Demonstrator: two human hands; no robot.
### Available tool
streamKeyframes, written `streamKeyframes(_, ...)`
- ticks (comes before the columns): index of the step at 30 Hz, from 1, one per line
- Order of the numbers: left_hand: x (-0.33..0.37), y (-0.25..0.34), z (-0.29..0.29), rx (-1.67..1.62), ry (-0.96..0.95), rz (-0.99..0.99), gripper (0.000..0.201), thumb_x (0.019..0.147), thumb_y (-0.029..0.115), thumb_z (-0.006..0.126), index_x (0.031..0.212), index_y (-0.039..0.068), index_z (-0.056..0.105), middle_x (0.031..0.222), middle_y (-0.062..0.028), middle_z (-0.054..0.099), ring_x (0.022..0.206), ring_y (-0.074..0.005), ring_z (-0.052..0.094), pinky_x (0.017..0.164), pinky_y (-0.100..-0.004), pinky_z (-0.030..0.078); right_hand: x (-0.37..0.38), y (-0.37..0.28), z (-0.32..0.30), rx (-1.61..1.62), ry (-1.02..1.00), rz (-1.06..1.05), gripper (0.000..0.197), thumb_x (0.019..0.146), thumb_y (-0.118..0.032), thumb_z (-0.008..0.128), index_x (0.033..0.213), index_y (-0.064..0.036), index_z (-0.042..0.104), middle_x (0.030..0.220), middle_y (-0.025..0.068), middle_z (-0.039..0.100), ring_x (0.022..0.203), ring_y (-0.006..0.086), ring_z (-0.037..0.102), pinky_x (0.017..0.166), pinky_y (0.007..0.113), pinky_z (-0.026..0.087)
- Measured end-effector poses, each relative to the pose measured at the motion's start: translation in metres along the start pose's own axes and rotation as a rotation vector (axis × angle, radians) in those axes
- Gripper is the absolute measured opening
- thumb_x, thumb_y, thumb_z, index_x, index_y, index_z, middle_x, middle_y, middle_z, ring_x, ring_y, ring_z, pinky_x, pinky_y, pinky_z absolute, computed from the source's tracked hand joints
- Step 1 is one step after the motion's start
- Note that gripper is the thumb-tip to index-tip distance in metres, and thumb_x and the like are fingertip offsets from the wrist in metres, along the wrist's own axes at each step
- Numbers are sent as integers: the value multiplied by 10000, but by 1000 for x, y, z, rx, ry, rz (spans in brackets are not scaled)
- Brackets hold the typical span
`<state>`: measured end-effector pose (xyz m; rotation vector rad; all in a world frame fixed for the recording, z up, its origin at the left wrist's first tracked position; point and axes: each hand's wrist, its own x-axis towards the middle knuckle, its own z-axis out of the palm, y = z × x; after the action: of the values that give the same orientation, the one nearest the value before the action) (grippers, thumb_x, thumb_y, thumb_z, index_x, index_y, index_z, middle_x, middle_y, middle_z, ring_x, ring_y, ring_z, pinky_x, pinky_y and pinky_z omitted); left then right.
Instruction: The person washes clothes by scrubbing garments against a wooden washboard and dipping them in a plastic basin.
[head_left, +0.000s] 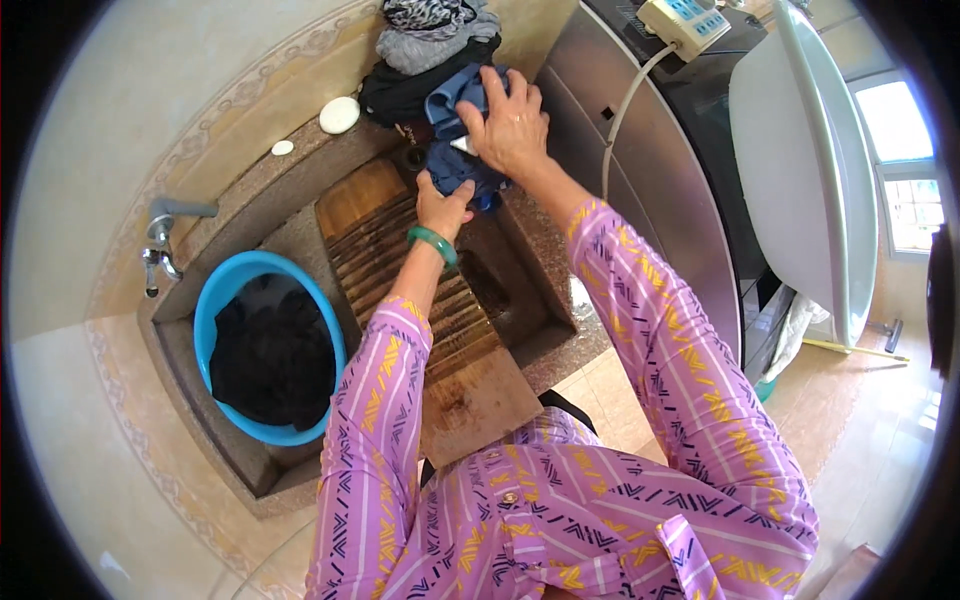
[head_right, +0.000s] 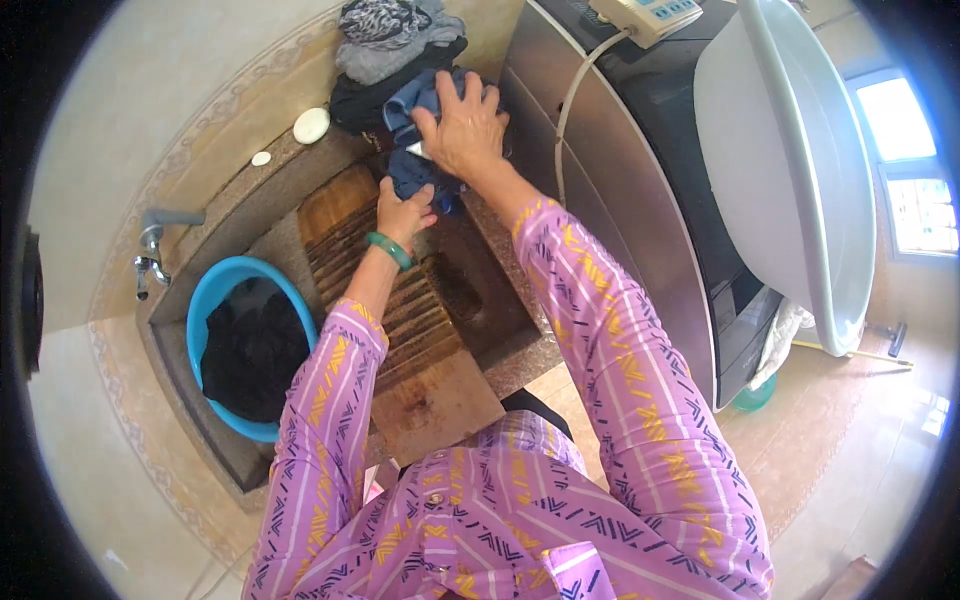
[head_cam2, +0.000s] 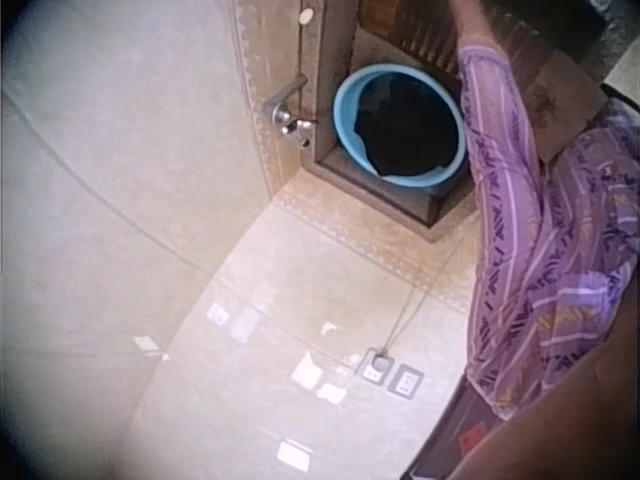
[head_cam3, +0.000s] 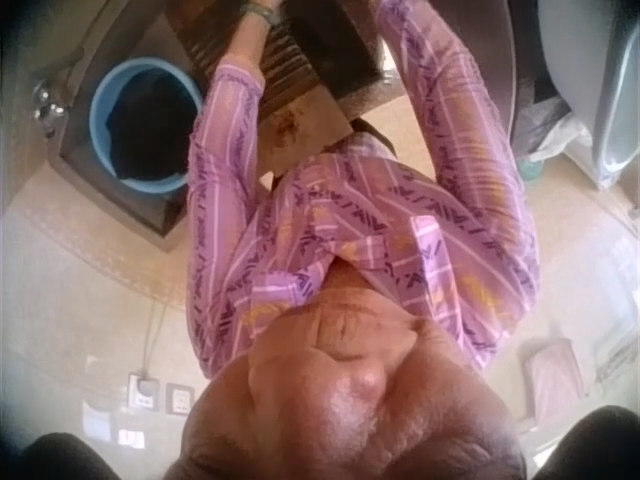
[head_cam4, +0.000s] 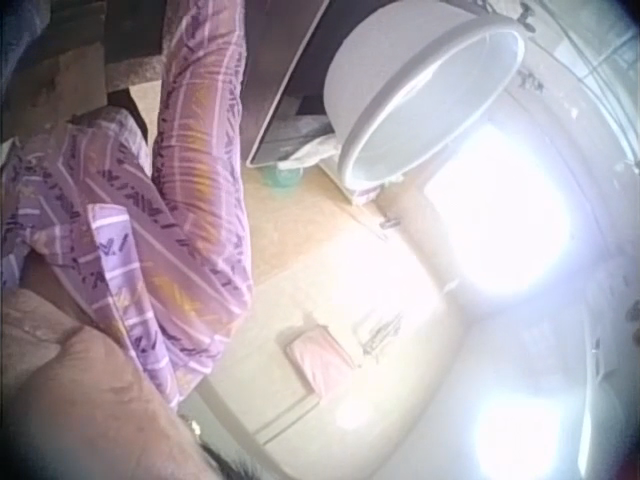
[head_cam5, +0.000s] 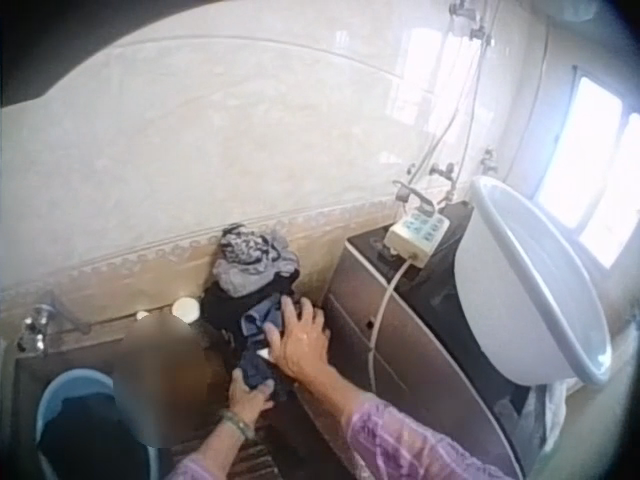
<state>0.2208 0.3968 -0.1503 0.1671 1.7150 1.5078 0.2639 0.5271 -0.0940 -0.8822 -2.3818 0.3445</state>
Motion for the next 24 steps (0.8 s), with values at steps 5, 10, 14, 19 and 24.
streamKeyframes(5, -24, 13, -34, 64, 37, 56, 835, 752, 242, 749, 1400, 77, 248, 1231, -171, 491, 995, -267, 551, 756, -372, 502, 6, 14, 13, 72, -104, 66, 668, 763, -537, 601, 1306, -187, 432, 1277, 184, 418, 1129, 458, 421, 867, 633, 379)
streamKeyframes(10, -47, -41, -227, 215, 522, 492, 567, 745, 98, 686, 1264, 32, 466, 1220, -166, 536, 1103, -274, 531, 931, -350, 433, 8, 12, -11, 200, 71, -132, 661, 797, -506, 602, 1321, -139, 433, 1228, 226, 477, 1143, 415, 446, 935, 502, 385)
streamKeyframes(14, -117, -78, -349, 1161, 876, 132, 726, 700, 263, 729, 1330, 134, 392, 1255, -179, 501, 1109, -371, 508, 964, -444, 405, -9, 27, -38, 261, 78, -135, 492, 874, -335, 560, 1255, -32, 491, 1149, 231, 546, 1102, 367, 488, 961, 424, 372)
streamKeyframes(19, -166, -77, -352, 1425, 446, -181, 598, 719, 304, 723, 1222, 78, 492, 1165, -238, 554, 1104, -376, 520, 928, -453, 421, -59, -25, -61, 364, 234, 8, 248, 896, -156, 565, 1077, 6, 612, 1029, 140, 609, 907, 213, 588, 799, 296, 460)
streamKeyframes(24, -183, -129, -384, 1290, 289, 0, 284, 807, 264, 617, 981, 43, 578, 893, -155, 625, 830, -295, 613, 707, -426, 495, -103, -109, -34, 716, -149, -68, 114, 881, -79, 575, 929, -4, 648, 861, 66, 628, 753, 130, 580, 648, 254, 456)
